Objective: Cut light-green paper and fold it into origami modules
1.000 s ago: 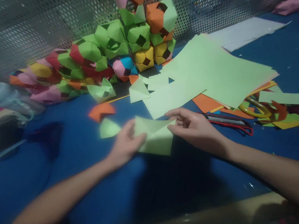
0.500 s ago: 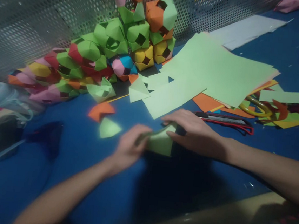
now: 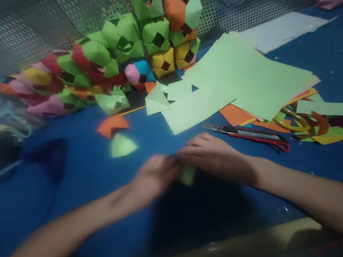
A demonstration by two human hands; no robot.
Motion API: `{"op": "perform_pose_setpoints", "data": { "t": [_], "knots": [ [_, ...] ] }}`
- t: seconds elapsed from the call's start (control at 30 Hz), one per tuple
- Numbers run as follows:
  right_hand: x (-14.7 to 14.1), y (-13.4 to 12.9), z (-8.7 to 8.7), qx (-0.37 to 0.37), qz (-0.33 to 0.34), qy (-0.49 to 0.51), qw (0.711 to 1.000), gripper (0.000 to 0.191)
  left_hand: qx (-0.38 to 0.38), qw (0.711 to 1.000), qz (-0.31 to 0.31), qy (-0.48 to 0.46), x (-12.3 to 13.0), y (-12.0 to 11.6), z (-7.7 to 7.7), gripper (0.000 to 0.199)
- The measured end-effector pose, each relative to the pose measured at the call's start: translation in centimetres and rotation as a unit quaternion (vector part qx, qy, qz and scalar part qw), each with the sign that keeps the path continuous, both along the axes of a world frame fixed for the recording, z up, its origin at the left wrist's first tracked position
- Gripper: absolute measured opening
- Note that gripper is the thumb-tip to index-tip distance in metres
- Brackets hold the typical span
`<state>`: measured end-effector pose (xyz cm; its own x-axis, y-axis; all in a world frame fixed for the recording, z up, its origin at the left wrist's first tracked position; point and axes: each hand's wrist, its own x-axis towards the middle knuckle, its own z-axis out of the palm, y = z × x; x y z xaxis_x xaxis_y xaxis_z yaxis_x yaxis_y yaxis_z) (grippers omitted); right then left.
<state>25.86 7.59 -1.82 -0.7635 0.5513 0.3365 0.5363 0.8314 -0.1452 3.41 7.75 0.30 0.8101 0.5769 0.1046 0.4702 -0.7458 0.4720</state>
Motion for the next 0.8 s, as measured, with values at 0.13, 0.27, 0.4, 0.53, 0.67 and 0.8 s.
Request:
{"op": "perform_pose_setpoints", "data": {
  "t": [0.13,0.27,0.4,0.53,0.67,0.8],
  "knots": [
    [-0.2,-0.3,0.2,0.022,0.028,0.006,0.999,0.022,0.030,0.999,-0.025,0.013,-0.4,-0.3,-0.5,0.029],
    [-0.4,-0.6,0.9,0.070,0.022,-0.068,0.995,0.025,0.082,0.995,-0.035,0.039,-1.0,-0.6,-0.6,0.027],
    [-0.3,-0.9,1.7,0.072,0.006,-0.135,0.988,0.030,0.189,0.974,-0.036,0.119,-1.4,-1.2,-0.3,0.027],
    [0.3,-1.0,2.2,0.037,-0.026,-0.107,0.993,0.032,0.264,0.947,-0.033,0.179,-1.5,-1.9,0.1,0.026],
    [0.8,-0.9,2.0,0.010,-0.061,-0.097,0.993,0.028,0.251,0.954,-0.018,0.164,-1.4,-2.3,0.2,0.024],
    [1.1,-1.0,1.3,-0.020,-0.102,-0.094,0.990,0.027,0.227,0.963,-0.010,0.147,-1.5,-2.2,0.3,0.023]
  ]
}}
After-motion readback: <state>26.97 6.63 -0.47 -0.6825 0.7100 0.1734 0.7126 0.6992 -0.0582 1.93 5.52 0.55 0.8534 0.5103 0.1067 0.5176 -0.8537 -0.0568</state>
